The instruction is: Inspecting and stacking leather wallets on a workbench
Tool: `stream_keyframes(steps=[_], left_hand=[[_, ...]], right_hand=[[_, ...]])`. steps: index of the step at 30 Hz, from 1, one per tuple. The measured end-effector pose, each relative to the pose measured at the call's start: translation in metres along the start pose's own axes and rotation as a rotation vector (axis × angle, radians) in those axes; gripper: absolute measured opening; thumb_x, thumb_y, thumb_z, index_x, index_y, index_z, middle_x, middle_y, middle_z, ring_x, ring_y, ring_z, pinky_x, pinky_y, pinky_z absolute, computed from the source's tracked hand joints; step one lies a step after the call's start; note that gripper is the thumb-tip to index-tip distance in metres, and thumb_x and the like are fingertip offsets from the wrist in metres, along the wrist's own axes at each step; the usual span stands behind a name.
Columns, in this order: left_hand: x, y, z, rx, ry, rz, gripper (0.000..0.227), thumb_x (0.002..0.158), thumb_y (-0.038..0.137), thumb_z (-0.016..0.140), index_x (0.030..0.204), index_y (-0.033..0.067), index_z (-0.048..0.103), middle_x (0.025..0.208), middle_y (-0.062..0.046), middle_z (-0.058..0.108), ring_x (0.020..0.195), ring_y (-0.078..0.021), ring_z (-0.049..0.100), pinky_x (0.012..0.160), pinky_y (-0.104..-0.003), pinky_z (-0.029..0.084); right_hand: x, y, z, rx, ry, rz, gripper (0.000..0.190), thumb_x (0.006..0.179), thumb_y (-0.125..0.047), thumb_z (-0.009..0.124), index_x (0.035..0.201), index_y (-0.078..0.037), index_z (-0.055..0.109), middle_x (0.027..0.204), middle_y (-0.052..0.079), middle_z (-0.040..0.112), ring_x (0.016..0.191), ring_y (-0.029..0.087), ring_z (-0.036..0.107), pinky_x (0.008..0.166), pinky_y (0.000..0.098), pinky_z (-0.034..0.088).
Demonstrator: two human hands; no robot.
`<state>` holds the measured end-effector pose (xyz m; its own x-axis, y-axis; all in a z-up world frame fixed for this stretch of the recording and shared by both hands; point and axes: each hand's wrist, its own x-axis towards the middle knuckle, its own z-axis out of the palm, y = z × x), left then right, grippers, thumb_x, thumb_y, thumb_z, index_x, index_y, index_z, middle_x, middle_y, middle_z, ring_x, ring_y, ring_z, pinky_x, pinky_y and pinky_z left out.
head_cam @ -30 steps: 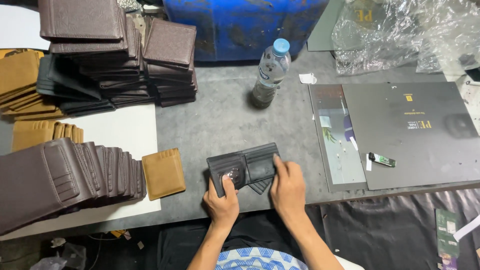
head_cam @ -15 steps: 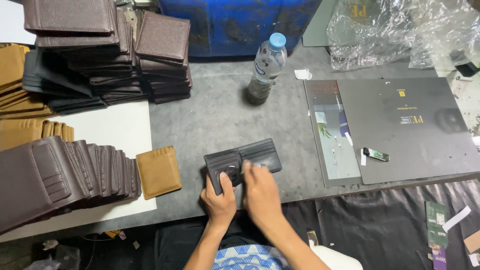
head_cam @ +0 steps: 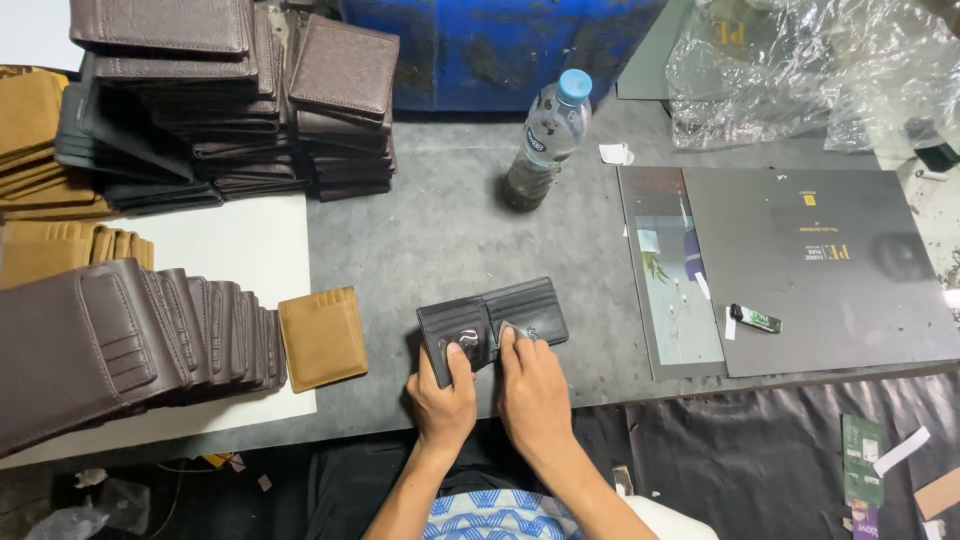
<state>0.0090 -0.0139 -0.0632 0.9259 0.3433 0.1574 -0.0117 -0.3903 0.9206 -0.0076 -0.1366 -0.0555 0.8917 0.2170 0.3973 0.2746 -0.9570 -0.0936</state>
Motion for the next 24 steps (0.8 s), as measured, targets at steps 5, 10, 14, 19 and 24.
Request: stream_keyframes(steps=[5,10,14,19,24], left_hand=[[0.000,-0.004,-0.002,0.021,-0.023,-0.011,0.023,0.099,0.029,0.050,0.103,0.0119,0.065,0.059,-0.004,0.073,0.053,-0.0286,0.073,0.055,-0.041,0.056],[0.002,0.001,-0.002,0.017,-0.066,-0.056,0.021,0.099,0.029,0.050,0.098,0.0121,0.062,0.056,-0.004,0.073,0.051,-0.0294,0.074,0.056,-0.042,0.058],[0.003,-0.005,-0.001,0.011,-0.055,0.004,0.021,0.099,0.029,0.051,0.100,0.0113,0.063,0.057,-0.005,0.073,0.051,-0.0310,0.072,0.054,-0.043,0.056],[0.002,-0.004,-0.002,0.026,-0.079,-0.031,0.018,0.098,0.030,0.052,0.096,0.0135,0.059,0.056,-0.003,0.072,0.051,-0.0338,0.071,0.055,-0.046,0.056],[0.004,-0.002,-0.009,0.003,-0.180,-0.051,0.026,0.098,0.034,0.051,0.106,0.0128,0.061,0.059,-0.004,0.074,0.050,-0.0256,0.075,0.051,-0.040,0.058]], right_hand=[[0.013,0.049,0.007,0.188,-0.033,0.321,0.041,0.099,-0.004,0.049,0.139,0.000,0.052,0.092,0.016,0.052,0.080,0.036,0.051,0.065,0.0485,0.045],[0.028,0.015,0.008,0.195,0.046,0.022,0.047,0.099,0.003,0.050,0.146,0.008,0.043,0.086,0.017,0.051,0.073,0.035,0.047,0.063,0.0471,0.041],[0.034,0.047,0.008,0.241,-0.049,0.149,0.045,0.090,0.006,0.051,0.135,0.006,0.057,0.088,0.017,0.052,0.078,0.036,0.049,0.067,0.0459,0.043],[0.032,0.041,0.027,0.121,-0.037,0.103,0.063,0.080,0.010,0.059,0.141,0.010,0.044,0.092,0.021,0.051,0.076,0.038,0.047,0.065,0.0494,0.040],[0.034,0.064,0.022,0.172,-0.090,0.117,0.060,0.081,0.010,0.059,0.140,0.004,0.054,0.097,0.019,0.055,0.077,0.037,0.050,0.067,0.0468,0.045]])
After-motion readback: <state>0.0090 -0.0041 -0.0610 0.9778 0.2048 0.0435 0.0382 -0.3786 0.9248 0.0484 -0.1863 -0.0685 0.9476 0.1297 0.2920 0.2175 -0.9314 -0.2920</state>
